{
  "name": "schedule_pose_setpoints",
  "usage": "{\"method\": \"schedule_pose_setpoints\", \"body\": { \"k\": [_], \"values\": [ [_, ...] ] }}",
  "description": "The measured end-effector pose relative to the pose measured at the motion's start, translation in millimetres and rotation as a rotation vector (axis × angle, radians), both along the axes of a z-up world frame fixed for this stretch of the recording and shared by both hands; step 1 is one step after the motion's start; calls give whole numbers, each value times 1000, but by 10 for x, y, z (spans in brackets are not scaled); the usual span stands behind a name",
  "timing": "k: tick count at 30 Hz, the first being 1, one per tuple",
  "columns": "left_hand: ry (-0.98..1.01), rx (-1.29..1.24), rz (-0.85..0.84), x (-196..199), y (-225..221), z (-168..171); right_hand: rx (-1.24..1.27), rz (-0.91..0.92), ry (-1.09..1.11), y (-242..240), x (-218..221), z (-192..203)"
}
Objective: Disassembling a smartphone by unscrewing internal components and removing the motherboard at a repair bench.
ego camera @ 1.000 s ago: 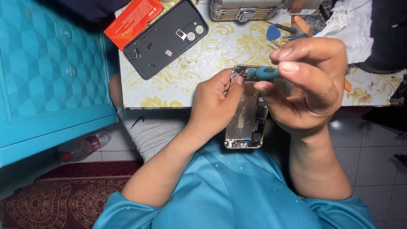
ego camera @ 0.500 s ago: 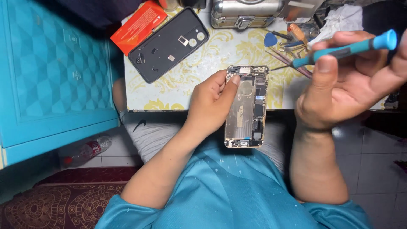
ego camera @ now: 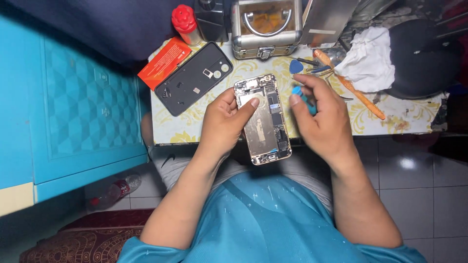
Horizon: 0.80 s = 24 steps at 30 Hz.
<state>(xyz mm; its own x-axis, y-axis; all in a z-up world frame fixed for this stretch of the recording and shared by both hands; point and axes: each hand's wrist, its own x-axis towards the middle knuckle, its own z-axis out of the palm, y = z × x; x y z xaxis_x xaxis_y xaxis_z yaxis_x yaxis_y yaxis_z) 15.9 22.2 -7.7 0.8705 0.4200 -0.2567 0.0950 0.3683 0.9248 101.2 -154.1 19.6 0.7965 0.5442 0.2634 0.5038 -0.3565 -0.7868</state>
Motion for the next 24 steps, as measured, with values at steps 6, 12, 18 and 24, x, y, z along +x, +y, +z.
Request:
{"method": "schedule_pose_setpoints", "body": {
  "k": [6,12,18,24],
  "values": [
    [1,-63,85,24,-11,34,-98,-58,347,42,-175,-40],
    [5,-116,104,13,-27,61,-80,-72,422,94,-164,56],
    [-12,-77,111,4,-6,109,-127,-92,401,147,-166,199],
    [-10,64,70,13,43,13,-170,-86,407,185,-199,266]
  ]
}}
